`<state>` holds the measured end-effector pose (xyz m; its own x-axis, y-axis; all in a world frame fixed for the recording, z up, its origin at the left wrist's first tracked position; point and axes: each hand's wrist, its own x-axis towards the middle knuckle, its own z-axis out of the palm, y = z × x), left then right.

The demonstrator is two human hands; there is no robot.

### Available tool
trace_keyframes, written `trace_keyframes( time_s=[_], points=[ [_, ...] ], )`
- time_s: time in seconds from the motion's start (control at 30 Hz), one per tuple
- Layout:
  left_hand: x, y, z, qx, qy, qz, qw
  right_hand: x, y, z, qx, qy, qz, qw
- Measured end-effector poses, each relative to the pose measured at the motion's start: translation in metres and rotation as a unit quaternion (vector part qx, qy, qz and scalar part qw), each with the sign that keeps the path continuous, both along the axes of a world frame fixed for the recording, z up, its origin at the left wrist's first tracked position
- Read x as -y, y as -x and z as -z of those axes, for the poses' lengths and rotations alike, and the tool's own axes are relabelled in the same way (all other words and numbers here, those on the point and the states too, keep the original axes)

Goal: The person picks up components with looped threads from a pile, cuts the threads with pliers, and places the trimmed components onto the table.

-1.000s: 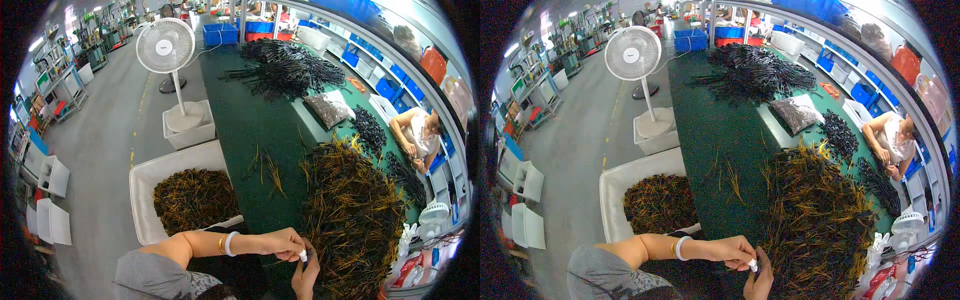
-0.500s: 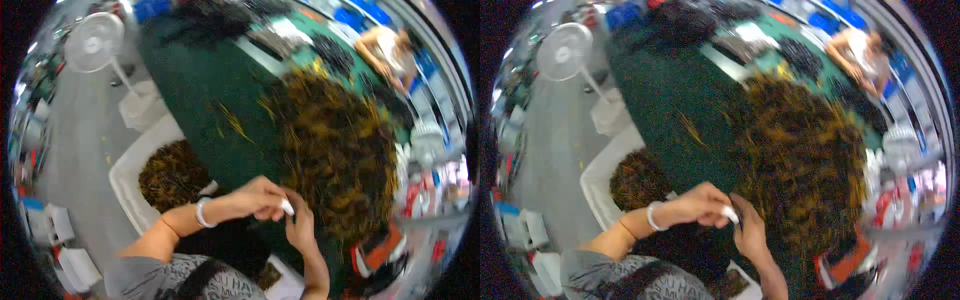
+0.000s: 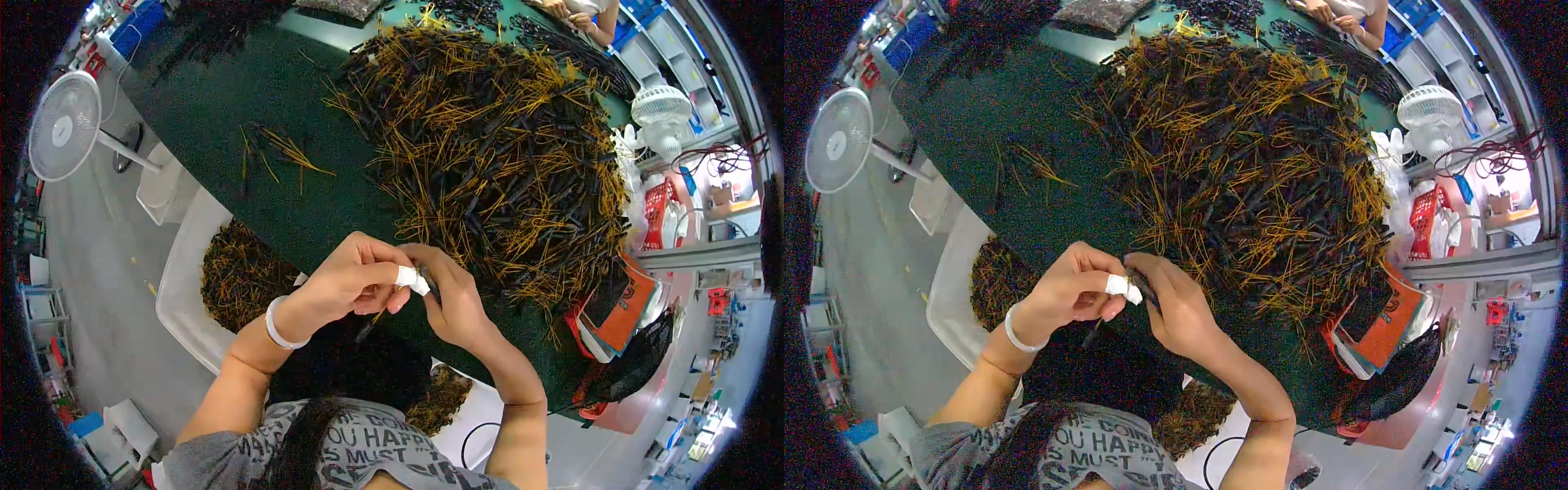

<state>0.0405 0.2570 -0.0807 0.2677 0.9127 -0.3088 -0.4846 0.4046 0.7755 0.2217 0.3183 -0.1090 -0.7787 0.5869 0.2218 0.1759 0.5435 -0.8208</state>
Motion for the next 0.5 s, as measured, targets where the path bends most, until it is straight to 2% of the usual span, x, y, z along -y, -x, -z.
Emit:
trace_keyframes(
  time_s=[0.33,0.4,0.43,0.5],
  points=[
    [-0.0011,-0.0014,0.0010,0.016,0.017,0.003,1.000,0.0047,-0.0067,0.0084,0.054,-0.040,0.024,0.997],
    [-0.0015,0.0005,0.0014,0.023,0.010,0.002,1.000,0.0059,-0.0034,0.0084,0.036,0.016,0.041,0.998],
    [-0.0021,0.0016,0.0013,-0.034,-0.003,-0.010,0.999,0.0050,-0.0020,0.0076,0.036,0.015,0.039,0.998],
    [-0.0032,0.0066,-0.0031,-0.159,-0.020,-0.046,0.986,0.0032,0.0013,0.0025,-0.010,0.086,0.067,0.994]
  ],
)
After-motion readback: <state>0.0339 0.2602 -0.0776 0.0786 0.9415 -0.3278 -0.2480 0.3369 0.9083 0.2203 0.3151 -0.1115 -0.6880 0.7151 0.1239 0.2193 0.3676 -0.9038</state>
